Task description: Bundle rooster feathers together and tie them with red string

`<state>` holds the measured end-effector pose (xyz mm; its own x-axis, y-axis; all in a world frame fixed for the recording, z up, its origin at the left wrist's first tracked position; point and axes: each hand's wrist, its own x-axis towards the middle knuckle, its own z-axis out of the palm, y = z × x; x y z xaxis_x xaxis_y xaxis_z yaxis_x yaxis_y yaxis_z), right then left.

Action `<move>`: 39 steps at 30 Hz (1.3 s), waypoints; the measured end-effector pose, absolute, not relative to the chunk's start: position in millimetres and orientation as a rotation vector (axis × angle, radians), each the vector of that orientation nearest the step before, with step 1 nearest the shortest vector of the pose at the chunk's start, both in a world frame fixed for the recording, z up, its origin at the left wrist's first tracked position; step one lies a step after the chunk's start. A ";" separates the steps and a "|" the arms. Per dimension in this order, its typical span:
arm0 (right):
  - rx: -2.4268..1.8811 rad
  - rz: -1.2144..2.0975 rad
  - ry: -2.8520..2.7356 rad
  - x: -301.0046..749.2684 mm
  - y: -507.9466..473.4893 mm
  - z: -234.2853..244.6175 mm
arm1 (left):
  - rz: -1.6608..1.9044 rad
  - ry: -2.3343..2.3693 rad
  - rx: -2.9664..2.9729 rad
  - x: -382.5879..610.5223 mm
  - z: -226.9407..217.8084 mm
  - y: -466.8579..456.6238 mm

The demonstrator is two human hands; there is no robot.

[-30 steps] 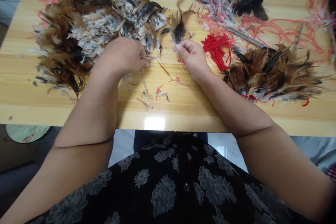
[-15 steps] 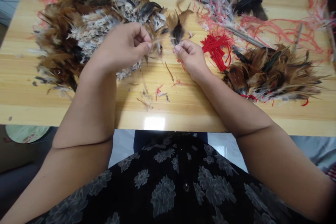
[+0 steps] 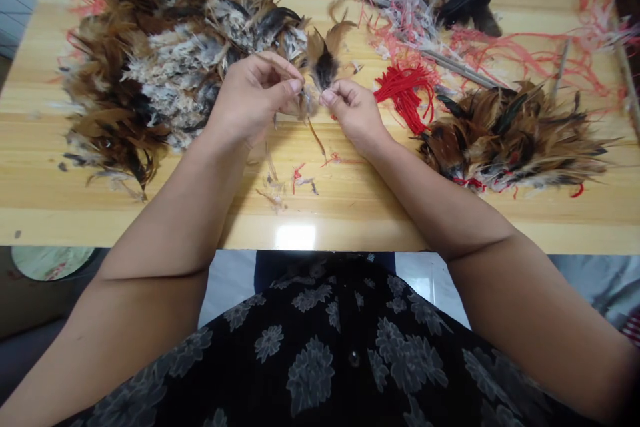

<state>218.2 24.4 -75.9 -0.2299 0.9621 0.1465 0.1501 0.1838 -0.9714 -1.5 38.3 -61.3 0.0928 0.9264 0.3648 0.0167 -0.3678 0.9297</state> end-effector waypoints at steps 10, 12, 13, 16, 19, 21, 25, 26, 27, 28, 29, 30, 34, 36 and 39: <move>-1.107 1.205 -1.562 215.0 18.7 -65.0 | 1.437 0.978 1.589 15.3 -54.7 26.7; -1.089 1.213 -1.572 214.9 18.7 -64.3 | 1.423 0.982 1.620 19.4 -54.1 22.8; -1.082 1.219 -1.572 214.9 18.9 -64.4 | 1.426 0.985 1.628 20.9 -55.0 21.6; -1.080 1.227 -1.558 214.9 20.0 -66.5 | 1.423 0.994 1.630 23.7 -60.1 20.6; -1.087 1.213 -1.555 215.0 21.3 -69.3 | 1.399 1.001 1.647 23.8 -63.5 21.8; -1.097 1.193 -1.537 215.3 22.9 -71.2 | 1.407 1.020 1.660 22.0 -63.0 23.3; -1.100 1.166 -1.513 216.2 28.4 -76.6 | 1.435 1.041 1.617 17.7 -59.3 25.4; -1.096 1.165 -1.522 216.4 29.8 -78.2 | 1.438 1.029 1.604 17.3 -58.6 25.3; -1.093 1.161 -1.532 216.4 31.0 -79.7 | 1.432 1.015 1.596 17.2 -58.1 24.9; -1.092 1.158 -1.540 216.4 31.8 -81.0 | 1.415 1.004 1.590 17.5 -57.8 24.1; -1.092 1.155 -1.545 216.3 32.3 -82.0 | 1.390 0.997 1.581 18.1 -57.6 23.1; -1.094 1.154 -1.548 216.1 32.3 -82.6 | 1.367 0.994 1.567 19.0 -57.6 22.0; -1.115 1.173 -1.573 214.6 30.1 -81.4 | 1.356 0.988 1.530 23.9 -61.2 19.6; -1.130 1.185 -1.586 214.0 29.2 -79.5 | 1.379 0.980 1.552 25.3 -65.4 20.2; -1.145 1.186 -1.590 213.2 28.6 -76.7 | 1.353 1.032 1.572 25.1 -70.8 20.8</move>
<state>213.2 28.6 -76.7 -0.2441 0.9653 0.0929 0.1864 0.1407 -0.9724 25.1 20.8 -70.8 0.0944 0.9362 0.3385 0.0784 -0.3460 0.9350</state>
